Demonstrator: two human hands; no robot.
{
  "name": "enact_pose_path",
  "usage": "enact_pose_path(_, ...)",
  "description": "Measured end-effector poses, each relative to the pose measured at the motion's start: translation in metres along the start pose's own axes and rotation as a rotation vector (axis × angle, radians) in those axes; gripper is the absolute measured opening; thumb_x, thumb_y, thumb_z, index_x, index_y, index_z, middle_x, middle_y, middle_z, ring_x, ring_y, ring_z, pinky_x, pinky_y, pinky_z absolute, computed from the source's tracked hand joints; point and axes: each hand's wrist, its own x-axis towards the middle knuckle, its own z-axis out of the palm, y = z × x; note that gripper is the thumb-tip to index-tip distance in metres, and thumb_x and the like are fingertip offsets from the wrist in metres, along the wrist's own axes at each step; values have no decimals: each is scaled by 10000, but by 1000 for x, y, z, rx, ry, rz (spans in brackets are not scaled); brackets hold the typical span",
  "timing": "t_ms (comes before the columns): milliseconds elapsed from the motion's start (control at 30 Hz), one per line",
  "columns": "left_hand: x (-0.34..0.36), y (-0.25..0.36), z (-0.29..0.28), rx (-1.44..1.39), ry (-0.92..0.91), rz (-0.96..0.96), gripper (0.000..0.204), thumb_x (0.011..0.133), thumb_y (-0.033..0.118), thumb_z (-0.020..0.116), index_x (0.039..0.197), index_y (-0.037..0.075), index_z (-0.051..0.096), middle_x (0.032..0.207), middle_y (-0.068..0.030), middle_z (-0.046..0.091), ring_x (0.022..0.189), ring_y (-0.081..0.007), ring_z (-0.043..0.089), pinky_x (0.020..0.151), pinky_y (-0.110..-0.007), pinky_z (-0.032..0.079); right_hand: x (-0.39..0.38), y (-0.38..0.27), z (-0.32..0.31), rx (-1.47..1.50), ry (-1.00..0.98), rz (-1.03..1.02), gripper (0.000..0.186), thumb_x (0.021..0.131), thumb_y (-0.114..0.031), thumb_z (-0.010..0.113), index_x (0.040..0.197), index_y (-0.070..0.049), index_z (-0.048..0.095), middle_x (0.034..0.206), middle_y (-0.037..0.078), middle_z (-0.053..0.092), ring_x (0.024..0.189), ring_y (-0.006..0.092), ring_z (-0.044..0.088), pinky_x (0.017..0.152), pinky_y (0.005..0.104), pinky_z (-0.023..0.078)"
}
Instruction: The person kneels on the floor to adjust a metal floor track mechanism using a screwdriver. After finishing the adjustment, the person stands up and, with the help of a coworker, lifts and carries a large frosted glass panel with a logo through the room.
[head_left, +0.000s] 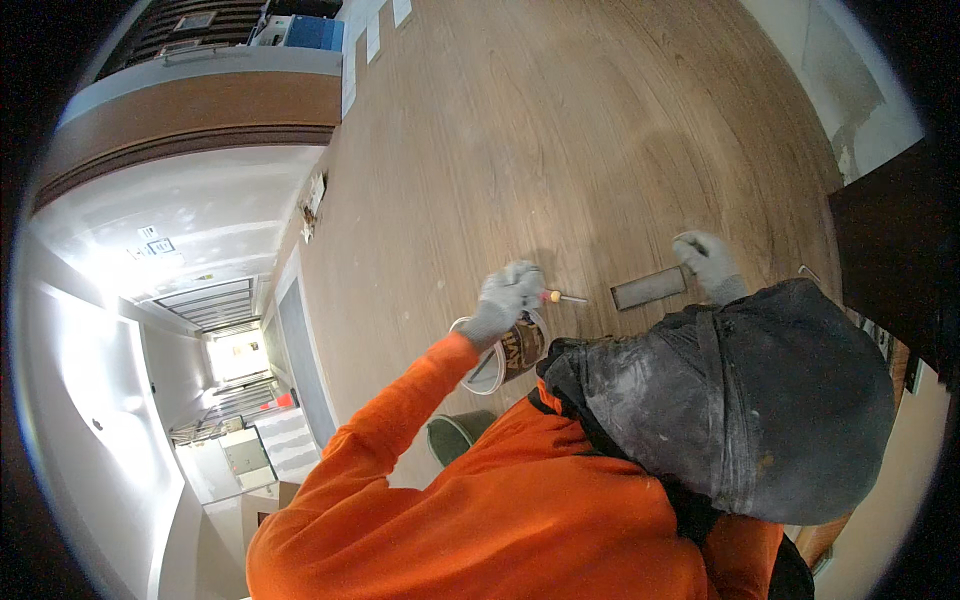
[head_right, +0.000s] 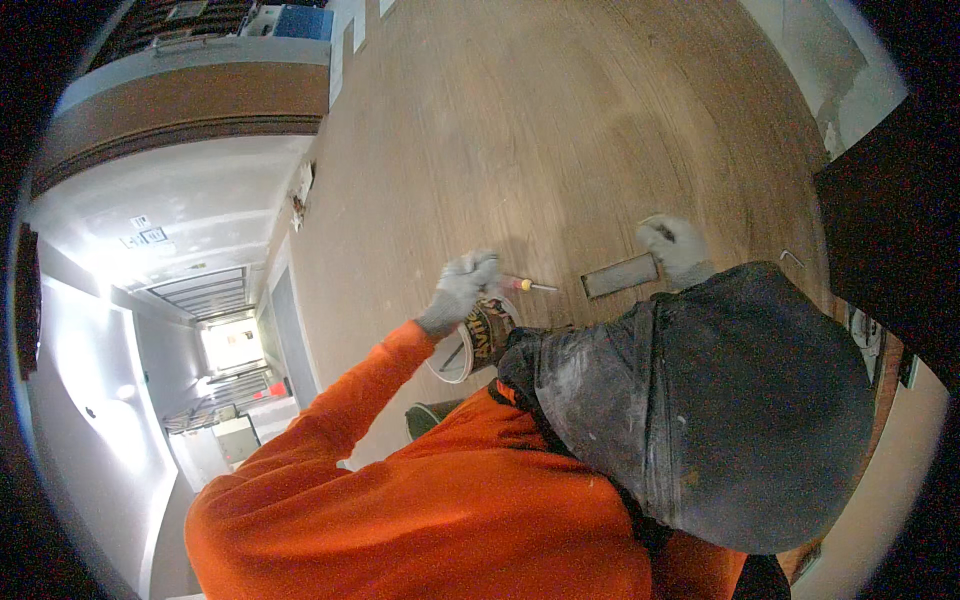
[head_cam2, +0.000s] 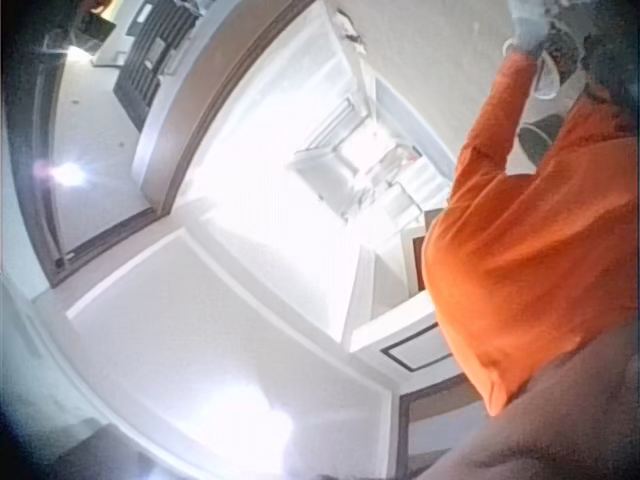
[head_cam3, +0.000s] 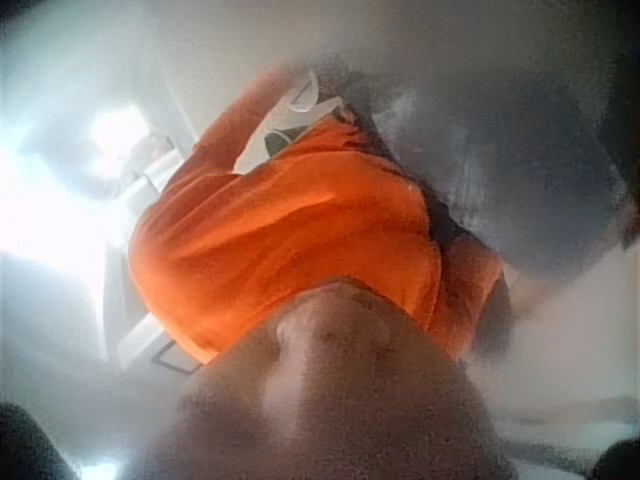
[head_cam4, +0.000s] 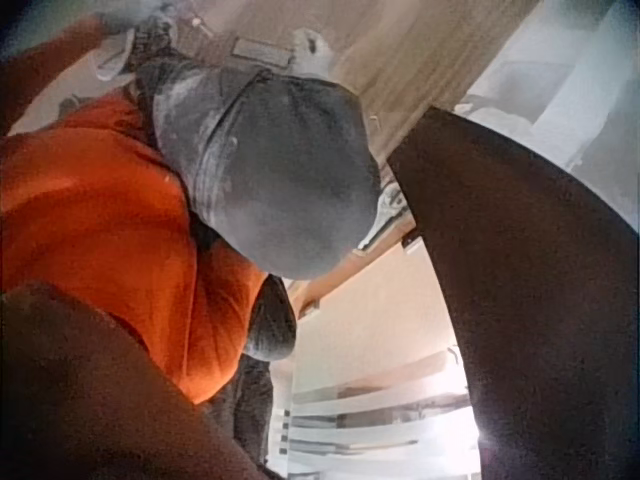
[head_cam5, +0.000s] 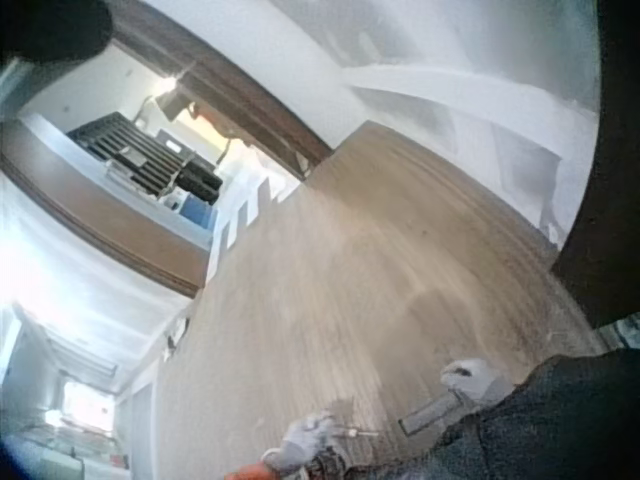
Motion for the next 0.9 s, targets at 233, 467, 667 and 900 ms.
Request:
enact_pose_path(233,-75,-112,-78,29,536,-278,255,1019,214,536,1052,-16,641,783,-96,648,631,-192,632,583,-332,521,-4,35,-62,213,64,262,274,1021,-263,620,1149,-26,666,836,-19,620,735,76,561,662,251,459)
enact_pose_path(467,-79,-206,-107,321,501,-504,225,986,207,572,1054,31,693,887,-118,731,724,-191,692,639,-342,564,-5,49,-85,196,125,357,258,1026,-265,605,1144,-43,665,813,-39,604,711,61,538,642,237,435)
enact_pose_path(667,-76,-221,-117,220,207,-538,220,993,215,594,1038,24,693,882,-109,731,744,-192,704,648,-343,570,-8,59,-90,248,207,374,219,999,-267,636,1086,-70,676,783,-42,602,658,59,522,592,244,420)
enact_pose_path(900,-95,-199,-125,-166,276,-507,140,970,144,623,965,9,660,837,-89,699,682,-191,671,621,-317,549,-13,74,-97,383,306,445,202,983,-263,659,1081,-90,691,768,-45,605,630,54,513,563,240,416)
